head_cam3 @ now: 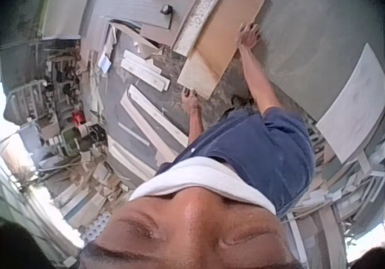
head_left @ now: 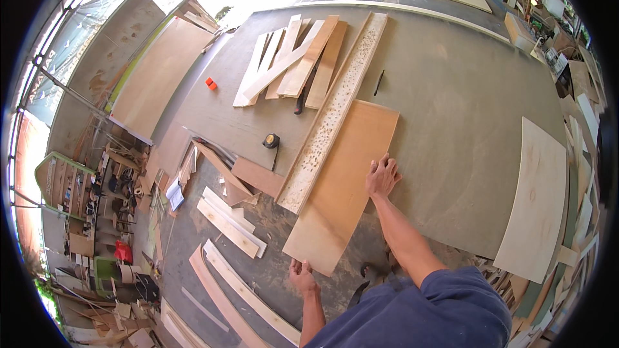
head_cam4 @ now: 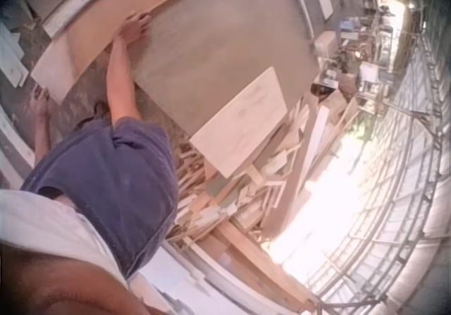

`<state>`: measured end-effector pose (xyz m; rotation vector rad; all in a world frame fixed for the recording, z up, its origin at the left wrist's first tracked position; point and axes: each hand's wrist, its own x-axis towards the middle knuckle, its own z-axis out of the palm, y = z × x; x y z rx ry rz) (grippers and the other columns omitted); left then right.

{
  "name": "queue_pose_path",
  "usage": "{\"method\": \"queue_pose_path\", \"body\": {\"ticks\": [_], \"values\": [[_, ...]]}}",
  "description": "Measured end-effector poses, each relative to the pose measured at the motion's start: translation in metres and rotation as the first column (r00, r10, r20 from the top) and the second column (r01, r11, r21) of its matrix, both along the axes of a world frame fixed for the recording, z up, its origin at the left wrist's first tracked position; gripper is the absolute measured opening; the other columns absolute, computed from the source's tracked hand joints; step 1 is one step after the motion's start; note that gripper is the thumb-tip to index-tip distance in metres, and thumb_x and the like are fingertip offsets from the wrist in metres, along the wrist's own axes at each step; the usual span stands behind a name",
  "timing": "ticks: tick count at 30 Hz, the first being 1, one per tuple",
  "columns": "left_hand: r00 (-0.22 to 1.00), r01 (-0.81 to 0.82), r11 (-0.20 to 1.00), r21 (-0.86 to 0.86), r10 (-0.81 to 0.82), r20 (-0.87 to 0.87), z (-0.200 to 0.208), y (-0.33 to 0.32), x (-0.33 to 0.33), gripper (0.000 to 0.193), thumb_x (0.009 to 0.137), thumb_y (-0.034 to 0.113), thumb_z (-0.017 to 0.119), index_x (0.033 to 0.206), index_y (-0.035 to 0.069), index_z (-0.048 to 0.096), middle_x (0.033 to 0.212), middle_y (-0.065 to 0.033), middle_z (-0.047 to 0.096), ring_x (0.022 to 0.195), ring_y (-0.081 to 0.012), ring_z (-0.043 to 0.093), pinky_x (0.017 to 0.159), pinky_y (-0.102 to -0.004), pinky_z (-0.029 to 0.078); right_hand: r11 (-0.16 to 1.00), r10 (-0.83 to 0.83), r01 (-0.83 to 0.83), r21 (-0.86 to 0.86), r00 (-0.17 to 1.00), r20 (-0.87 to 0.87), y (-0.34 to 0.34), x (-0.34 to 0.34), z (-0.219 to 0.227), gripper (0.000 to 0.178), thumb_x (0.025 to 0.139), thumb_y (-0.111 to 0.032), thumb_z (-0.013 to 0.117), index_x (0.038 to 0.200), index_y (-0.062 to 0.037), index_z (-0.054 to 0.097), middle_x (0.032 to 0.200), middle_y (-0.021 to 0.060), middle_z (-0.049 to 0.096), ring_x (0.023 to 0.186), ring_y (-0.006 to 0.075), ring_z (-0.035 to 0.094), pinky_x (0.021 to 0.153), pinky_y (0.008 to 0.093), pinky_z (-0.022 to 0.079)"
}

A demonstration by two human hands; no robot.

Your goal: The person positions a rectangular piece of plywood on a table saw and cuts it into two smaller pieces. They then pick up a larger sheet of plywood, place it on the saw, and cut it as well. The person uses a hammer to tap a wooden guide rail into place and uses a tape measure to measure the rail.

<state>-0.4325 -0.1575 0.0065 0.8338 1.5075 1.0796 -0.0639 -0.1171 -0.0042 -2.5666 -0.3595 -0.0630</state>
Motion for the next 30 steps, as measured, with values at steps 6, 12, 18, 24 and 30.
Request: {"method": "queue_pose_path", "body": {"ticks": [6,12,18,24,30], "values": [[0.968,0.036,0.986,-0.161,-0.074,-0.241,0.017,0.025,0.034,0.025,0.087,0.008,0.080,0.097,-0.007,0.062,0.083,-0.0133,0.070,0.066,-0.0184,0.067,0.057,-0.0293,0.056,0.999,-0.045,0.045,0.000,0.999,0.009,0.014,0.033,0.001,0.054,0.105,-0.036,0.051,0.146,-0.0015,0.049,0.124,0.0104,0.051,0.121,0.0273,0.050,0.102,0.0533,0.033],[0.975,0.060,0.984,-0.170,-0.094,-0.200,0.013,0.046,0.057,0.023,0.085,0.007,0.082,0.081,-0.006,0.064,0.070,-0.0133,0.068,0.053,-0.0180,0.064,0.049,-0.0302,0.056,0.999,-0.044,0.044,0.013,0.999,-0.004,0.023,0.065,-0.002,0.053,0.105,-0.036,0.050,0.146,-0.0024,0.048,0.125,0.0100,0.050,0.123,0.0271,0.049,0.103,0.0539,0.032],[0.986,0.043,0.986,-0.159,-0.068,-0.153,0.018,0.055,0.085,0.023,0.084,0.005,0.082,0.074,-0.006,0.064,0.065,-0.0136,0.066,0.049,-0.0179,0.062,0.045,-0.0297,0.054,0.999,-0.050,0.050,0.008,0.999,-0.012,0.029,0.089,-0.002,0.052,0.106,-0.035,0.049,0.147,-0.0036,0.048,0.125,0.0105,0.050,0.123,0.0272,0.049,0.103,0.0541,0.032],[0.986,0.054,0.988,-0.145,-0.076,-0.149,0.015,0.060,0.096,0.023,0.084,0.005,0.081,0.073,-0.006,0.064,0.065,-0.0133,0.067,0.048,-0.0181,0.061,0.045,-0.0287,0.052,0.999,-0.051,0.051,0.008,0.999,-0.020,0.034,0.101,0.002,0.052,0.105,-0.034,0.050,0.146,-0.0028,0.048,0.126,0.0109,0.050,0.123,0.0273,0.049,0.102,0.0562,0.032],[0.989,0.072,0.986,-0.147,-0.089,-0.114,0.013,0.066,0.111,0.024,0.084,0.005,0.082,0.072,-0.005,0.064,0.065,-0.0137,0.067,0.048,-0.0183,0.061,0.045,-0.0286,0.052,0.998,-0.067,0.067,0.017,0.998,0.007,0.038,0.118,0.002,0.052,0.104,-0.034,0.051,0.146,-0.0031,0.049,0.126,0.0104,0.052,0.123,0.0279,0.050,0.100,0.0581,0.033]]}}
